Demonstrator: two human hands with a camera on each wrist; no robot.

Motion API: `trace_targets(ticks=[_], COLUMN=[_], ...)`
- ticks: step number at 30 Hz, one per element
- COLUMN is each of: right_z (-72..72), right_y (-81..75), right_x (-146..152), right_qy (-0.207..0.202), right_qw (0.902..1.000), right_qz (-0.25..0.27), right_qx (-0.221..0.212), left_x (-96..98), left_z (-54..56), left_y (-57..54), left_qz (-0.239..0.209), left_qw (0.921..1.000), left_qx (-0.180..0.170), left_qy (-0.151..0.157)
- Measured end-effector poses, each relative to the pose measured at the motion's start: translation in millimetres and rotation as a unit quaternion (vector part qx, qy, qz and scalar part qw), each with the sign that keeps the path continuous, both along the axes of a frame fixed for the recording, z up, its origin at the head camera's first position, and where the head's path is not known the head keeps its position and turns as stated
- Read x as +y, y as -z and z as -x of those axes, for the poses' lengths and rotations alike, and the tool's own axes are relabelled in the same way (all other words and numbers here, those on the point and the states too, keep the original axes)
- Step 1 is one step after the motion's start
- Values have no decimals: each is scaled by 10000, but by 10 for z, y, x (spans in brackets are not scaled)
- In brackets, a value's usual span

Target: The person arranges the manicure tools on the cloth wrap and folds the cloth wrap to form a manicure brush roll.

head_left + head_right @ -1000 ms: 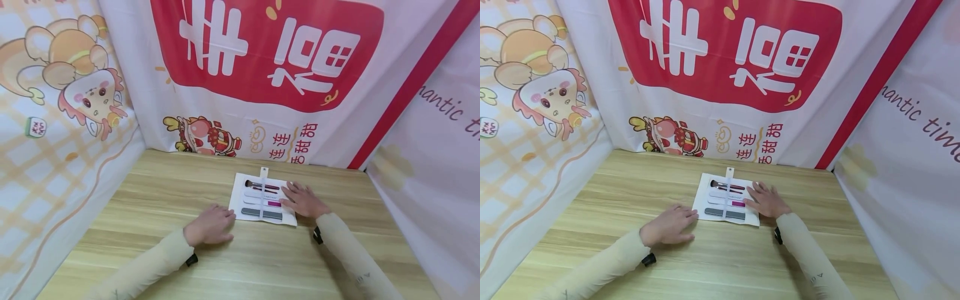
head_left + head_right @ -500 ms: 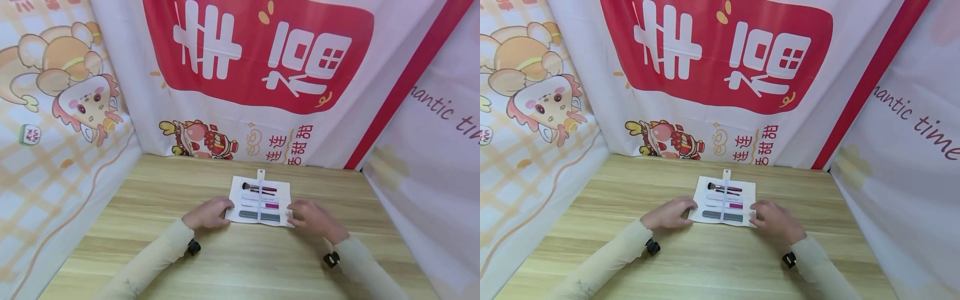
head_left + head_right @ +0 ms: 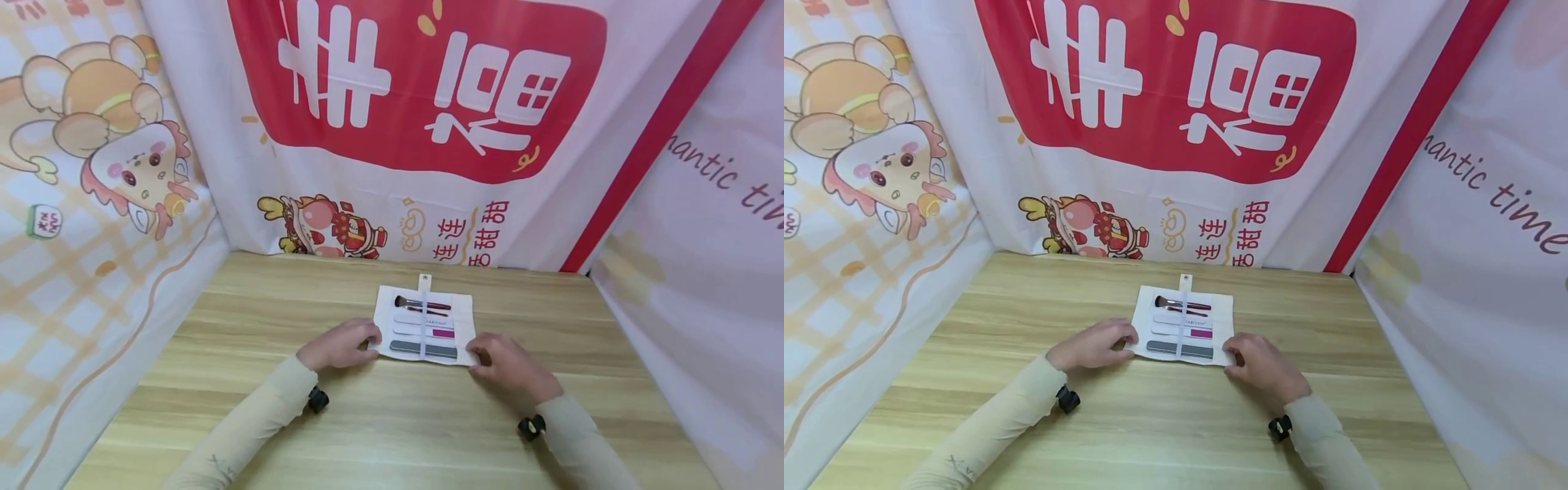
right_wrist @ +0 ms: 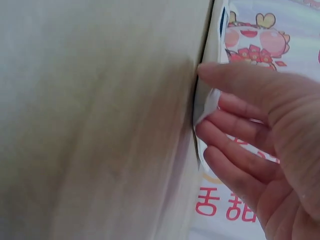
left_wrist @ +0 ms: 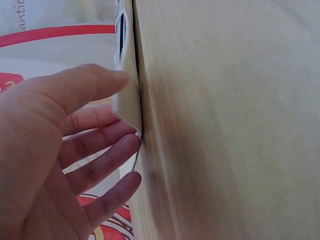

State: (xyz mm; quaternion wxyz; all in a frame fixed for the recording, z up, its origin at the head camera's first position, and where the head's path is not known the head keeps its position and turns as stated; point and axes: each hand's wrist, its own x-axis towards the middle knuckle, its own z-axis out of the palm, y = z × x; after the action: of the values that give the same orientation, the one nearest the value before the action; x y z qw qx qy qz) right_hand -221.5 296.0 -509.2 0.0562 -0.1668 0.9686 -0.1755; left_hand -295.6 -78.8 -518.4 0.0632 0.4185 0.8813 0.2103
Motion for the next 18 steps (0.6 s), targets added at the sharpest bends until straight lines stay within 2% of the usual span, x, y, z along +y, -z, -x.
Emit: trace_targets(ticks=[4,8,10,13,15,18], right_z=[38,105,152,235,296,375], right_y=[-10,-11,-5,4,18,32], right_x=[67,126,155,186,197,189], right_qy=[-69,-359,-362,-83,113,341], right_qw=[9999,9986,9978,9956,9932,9897], right_qz=[148,363,546,922,1138,1368], right_qx=[-57,129,110,-137,-237,-250], left_x=[20,32,39,59,75,114], left_z=[-5,-6,9,46,77,135], left_y=[-9,-14,-12,-8,4,23], left_qz=[-14,-50,-262,-695,-947,-1258], left_qw=[9998,9995,9989,9949,9896,9806], left_qx=[217,223,71,-337,-653,-902], left_qy=[42,-211,-380,-647,-862,-1206])
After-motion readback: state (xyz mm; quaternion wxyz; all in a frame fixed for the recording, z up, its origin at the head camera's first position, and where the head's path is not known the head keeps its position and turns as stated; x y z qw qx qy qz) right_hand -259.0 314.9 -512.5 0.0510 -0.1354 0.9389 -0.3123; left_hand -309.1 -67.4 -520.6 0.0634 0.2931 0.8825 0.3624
